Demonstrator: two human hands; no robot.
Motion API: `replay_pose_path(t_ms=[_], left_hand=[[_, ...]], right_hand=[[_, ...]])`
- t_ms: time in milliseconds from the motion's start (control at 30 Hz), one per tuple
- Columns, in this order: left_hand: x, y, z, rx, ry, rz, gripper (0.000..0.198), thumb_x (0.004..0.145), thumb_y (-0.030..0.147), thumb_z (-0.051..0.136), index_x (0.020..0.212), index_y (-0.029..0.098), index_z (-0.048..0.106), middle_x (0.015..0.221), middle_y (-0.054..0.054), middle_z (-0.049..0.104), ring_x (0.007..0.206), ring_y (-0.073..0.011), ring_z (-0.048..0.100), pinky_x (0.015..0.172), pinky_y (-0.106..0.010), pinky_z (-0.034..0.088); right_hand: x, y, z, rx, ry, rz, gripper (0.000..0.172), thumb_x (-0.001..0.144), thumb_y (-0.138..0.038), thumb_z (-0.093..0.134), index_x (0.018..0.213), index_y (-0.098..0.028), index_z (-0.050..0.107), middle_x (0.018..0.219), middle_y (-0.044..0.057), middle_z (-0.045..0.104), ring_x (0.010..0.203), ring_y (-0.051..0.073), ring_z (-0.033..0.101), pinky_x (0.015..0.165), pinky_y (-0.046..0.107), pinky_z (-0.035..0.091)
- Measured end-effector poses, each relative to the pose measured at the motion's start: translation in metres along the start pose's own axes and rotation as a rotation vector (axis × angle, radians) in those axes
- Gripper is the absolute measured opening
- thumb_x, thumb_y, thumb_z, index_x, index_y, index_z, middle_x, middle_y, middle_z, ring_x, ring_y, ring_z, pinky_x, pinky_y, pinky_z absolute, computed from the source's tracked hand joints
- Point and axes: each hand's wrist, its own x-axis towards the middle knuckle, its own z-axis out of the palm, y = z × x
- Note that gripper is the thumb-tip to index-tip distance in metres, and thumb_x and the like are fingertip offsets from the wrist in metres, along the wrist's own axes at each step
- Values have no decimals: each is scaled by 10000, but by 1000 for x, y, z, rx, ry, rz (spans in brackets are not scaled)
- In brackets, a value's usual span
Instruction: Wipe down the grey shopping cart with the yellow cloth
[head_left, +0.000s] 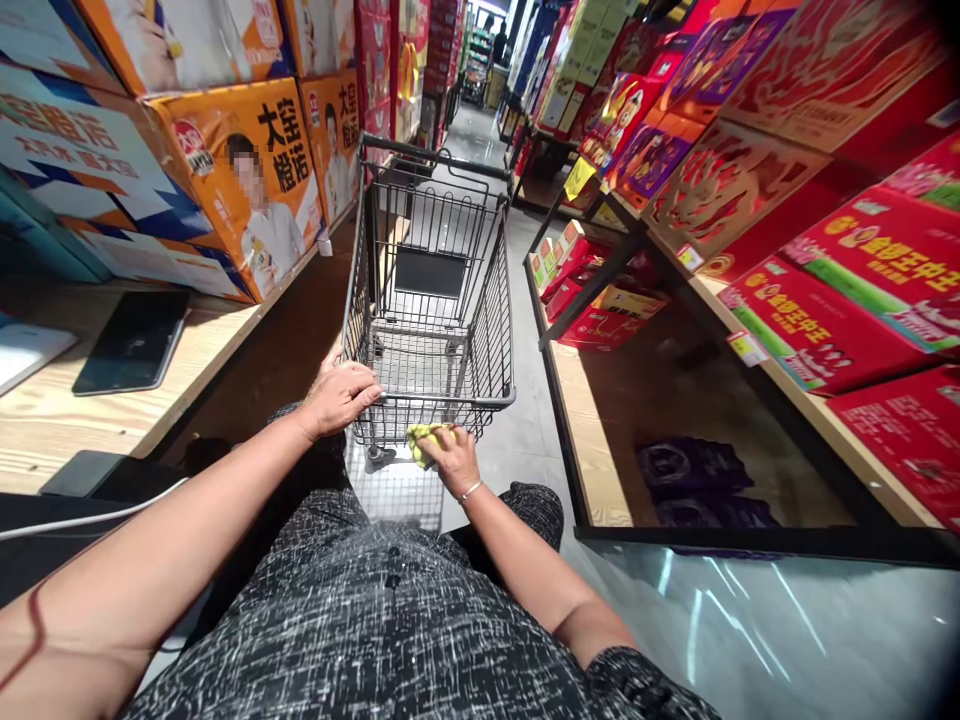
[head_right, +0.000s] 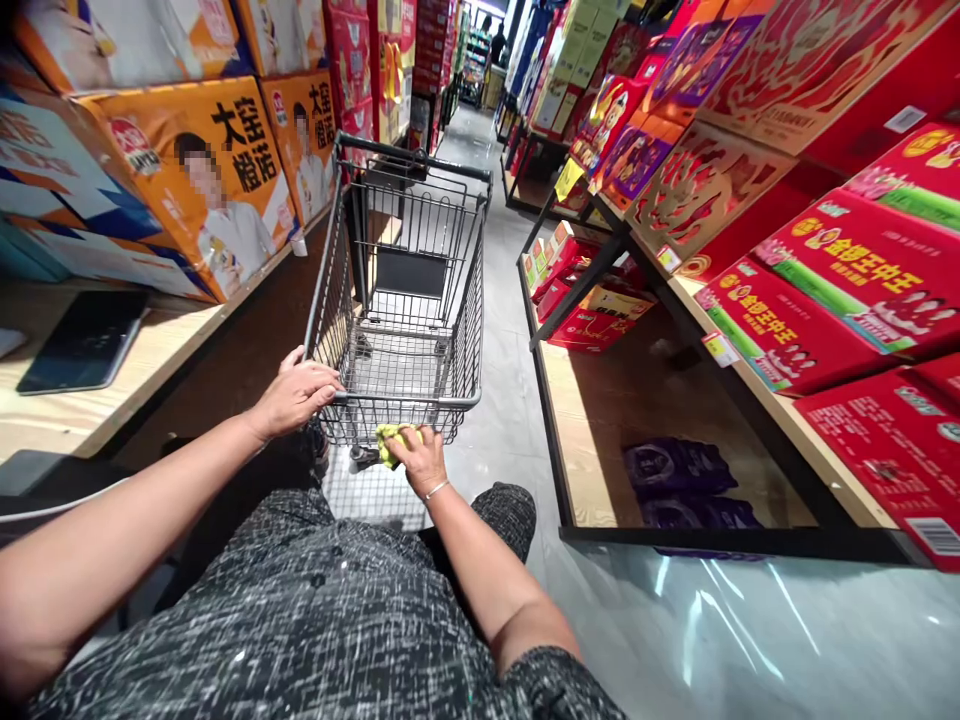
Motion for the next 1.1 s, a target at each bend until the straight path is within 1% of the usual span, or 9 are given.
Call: replay_pose_path(t_ms=[167, 233, 367, 467, 533, 600, 767, 867, 1100], left_hand=[[-1, -2, 0, 1, -4, 2, 478, 980, 478, 326, 888, 239, 729, 943, -34, 750, 1113, -254, 635, 1210, -598, 94], [-2, -1, -1, 12, -18, -2, 470, 978, 483, 332, 906, 245, 730, 965, -38, 752, 1137, -262, 623, 1208, -601, 106], [-4, 13, 5, 174, 24, -61, 365, 913, 541, 479, 879, 262, 713, 1100, -53, 730, 1252, -317, 536, 1201, -628, 104], [-9, 33, 16, 338, 61, -152, 317, 829, 519, 600, 972, 256, 705, 1279, -107, 645, 1369, -401, 393, 1176, -683, 93], [-11, 44, 23, 367, 44, -184, 386, 816, 485, 618, 1117, 249, 676, 1347, -141, 593, 1384, -421, 360, 1159, -713, 74], [-11, 52, 28, 344, 12, -174, 420, 828, 461, 613, 1184, 240, 640, 1355, -157, 577, 1366, -406, 384, 1153, -717, 54], [-3, 59, 32, 205, -7, -107, 316, 847, 431, 610, 1095, 236, 624, 1314, -121, 603, 1314, -349, 444, 1155, -647, 107], [2, 64, 35, 164, -4, -107, 304, 836, 434, 621, 1076, 247, 613, 1283, -113, 619, 1294, -347, 458, 1138, -649, 108], [9, 64, 40, 173, -23, -74, 322, 826, 412, 634, 1105, 252, 612, 1318, -114, 603, 1312, -344, 437, 1140, -634, 89]], right_hand=[[11, 32, -66, 4, 418, 198, 308, 946, -233, 607, 1164, -413, 728, 1241, 45, 620, 1221, 268, 425, 1034, 440, 390], [14, 38, -86, 0, 450, 280, 376, 940, -169, 563, 1206, -388, 711, 1287, 64, 597, 1262, 280, 398, 1047, 452, 372], [30, 28, -111, -3, 250, 353, 549, 879, -65, 509, 1344, -339, 614, 1358, 82, 574, 1267, 286, 412, 964, 437, 376], [49, 15, -129, -17, 49, 249, 555, 875, -76, 510, 1361, -336, 576, 1293, 83, 614, 1166, 264, 480, 886, 409, 365], [59, 14, -142, -22, -56, 157, 526, 889, -91, 499, 1349, -337, 566, 1231, 74, 640, 1095, 244, 516, 845, 385, 355], [64, 23, -155, -21, -143, 134, 483, 891, -91, 490, 1307, -321, 580, 1175, 63, 659, 1047, 230, 540, 816, 361, 346], [70, 61, -180, 36, -330, 166, 336, 849, -97, 518, 1129, -250, 621, 1087, 40, 697, 949, 195, 585, 747, 296, 317], [72, 75, -185, 76, -382, 151, 273, 819, -105, 546, 1047, -234, 625, 1027, 26, 712, 898, 179, 599, 687, 267, 301], [59, 76, -178, 40, -322, 173, 336, 812, -84, 552, 1102, -234, 631, 1058, 44, 711, 952, 197, 600, 719, 273, 326]])
